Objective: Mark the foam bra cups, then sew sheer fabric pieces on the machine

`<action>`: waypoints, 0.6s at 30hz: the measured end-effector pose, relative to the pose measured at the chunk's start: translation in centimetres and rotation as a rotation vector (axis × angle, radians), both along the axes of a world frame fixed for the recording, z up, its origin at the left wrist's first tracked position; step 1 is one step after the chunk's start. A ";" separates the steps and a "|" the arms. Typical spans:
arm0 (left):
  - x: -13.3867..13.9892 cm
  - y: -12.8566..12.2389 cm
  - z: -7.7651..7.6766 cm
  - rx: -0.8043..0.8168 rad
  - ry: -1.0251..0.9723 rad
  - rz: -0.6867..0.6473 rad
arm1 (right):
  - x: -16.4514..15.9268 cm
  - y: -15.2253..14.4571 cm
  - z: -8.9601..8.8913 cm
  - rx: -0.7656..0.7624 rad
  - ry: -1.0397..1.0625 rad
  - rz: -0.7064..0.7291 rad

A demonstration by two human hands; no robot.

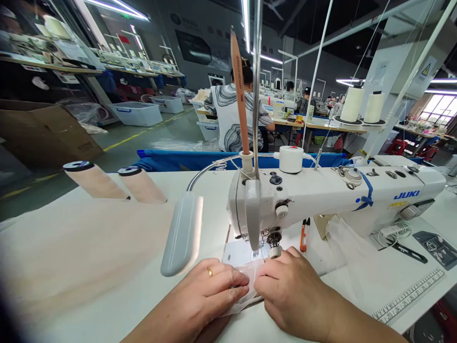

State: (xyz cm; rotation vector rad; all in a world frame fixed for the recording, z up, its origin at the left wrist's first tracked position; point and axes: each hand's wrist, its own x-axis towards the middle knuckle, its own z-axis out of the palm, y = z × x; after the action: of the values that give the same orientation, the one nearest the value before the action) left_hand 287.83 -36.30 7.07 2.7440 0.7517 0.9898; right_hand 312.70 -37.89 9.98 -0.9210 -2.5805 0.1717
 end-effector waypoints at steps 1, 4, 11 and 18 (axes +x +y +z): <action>0.0 0.0 0.0 0.010 -0.004 0.005 | 0.0 0.0 0.0 -0.005 0.002 0.001; 0.1 0.2 0.2 0.001 -0.004 0.020 | -0.1 0.2 -0.3 -0.003 0.009 -0.008; 0.1 0.9 1.1 -0.054 0.005 0.015 | -0.4 0.7 -0.8 0.039 -0.011 -0.064; 0.1 1.6 0.5 0.030 0.006 0.011 | -0.6 0.8 -1.3 0.048 0.042 -0.080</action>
State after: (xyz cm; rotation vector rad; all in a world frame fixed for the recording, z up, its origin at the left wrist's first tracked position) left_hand 287.96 -34.75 7.59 2.7718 0.7594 1.0037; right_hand 312.14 -37.06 8.68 -0.9905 -2.4932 0.1061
